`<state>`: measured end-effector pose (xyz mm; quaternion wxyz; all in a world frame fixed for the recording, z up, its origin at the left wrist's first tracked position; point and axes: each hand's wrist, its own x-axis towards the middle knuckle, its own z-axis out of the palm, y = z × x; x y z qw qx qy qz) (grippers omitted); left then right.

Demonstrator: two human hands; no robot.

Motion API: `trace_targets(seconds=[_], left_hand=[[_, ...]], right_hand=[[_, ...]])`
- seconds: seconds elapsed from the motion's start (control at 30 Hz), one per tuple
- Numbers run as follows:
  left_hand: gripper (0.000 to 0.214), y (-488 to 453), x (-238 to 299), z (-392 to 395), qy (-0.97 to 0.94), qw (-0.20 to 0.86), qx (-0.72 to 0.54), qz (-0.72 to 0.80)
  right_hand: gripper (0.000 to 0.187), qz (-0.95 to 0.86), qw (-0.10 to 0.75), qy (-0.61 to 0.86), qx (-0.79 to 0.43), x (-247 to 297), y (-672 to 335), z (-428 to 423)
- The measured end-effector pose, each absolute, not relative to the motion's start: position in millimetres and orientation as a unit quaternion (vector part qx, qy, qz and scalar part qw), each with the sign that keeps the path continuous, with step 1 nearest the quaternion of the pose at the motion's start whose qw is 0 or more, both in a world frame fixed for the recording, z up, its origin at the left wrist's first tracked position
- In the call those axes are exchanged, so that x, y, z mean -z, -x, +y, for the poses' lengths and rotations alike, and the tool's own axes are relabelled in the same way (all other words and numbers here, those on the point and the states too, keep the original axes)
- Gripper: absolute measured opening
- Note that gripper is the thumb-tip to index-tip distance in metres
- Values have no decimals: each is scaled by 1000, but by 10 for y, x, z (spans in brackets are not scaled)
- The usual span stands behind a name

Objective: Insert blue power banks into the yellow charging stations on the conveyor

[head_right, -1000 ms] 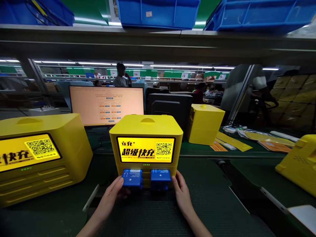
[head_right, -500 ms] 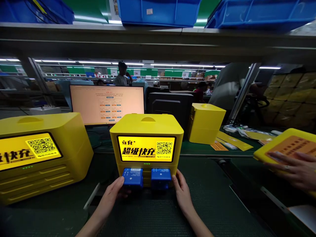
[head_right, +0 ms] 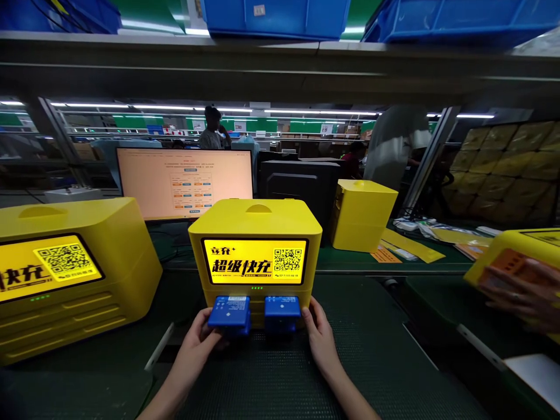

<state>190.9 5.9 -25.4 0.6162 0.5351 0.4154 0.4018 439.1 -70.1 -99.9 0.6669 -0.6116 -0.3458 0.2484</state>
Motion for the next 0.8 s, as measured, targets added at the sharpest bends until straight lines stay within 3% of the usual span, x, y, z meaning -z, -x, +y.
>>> trace_targets(seconds=[0.17, 0.37, 0.6, 0.8], left_hand=[[40, -1833, 304, 150, -581, 624, -330, 405], [40, -1715, 329, 219, -697, 528, -217, 434], [62, -1843, 575, 223, -515, 687, -264, 440], [59, -1853, 593, 185, -481, 701, -297, 435]], right_hand=[[65, -341, 659, 619, -257, 999, -4392, -719], [68, -342, 657, 621, -258, 997, -4387, -726], [70, -338, 653, 627, -256, 991, -4382, -729], [68, -337, 655, 627, -253, 979, -4373, -738]])
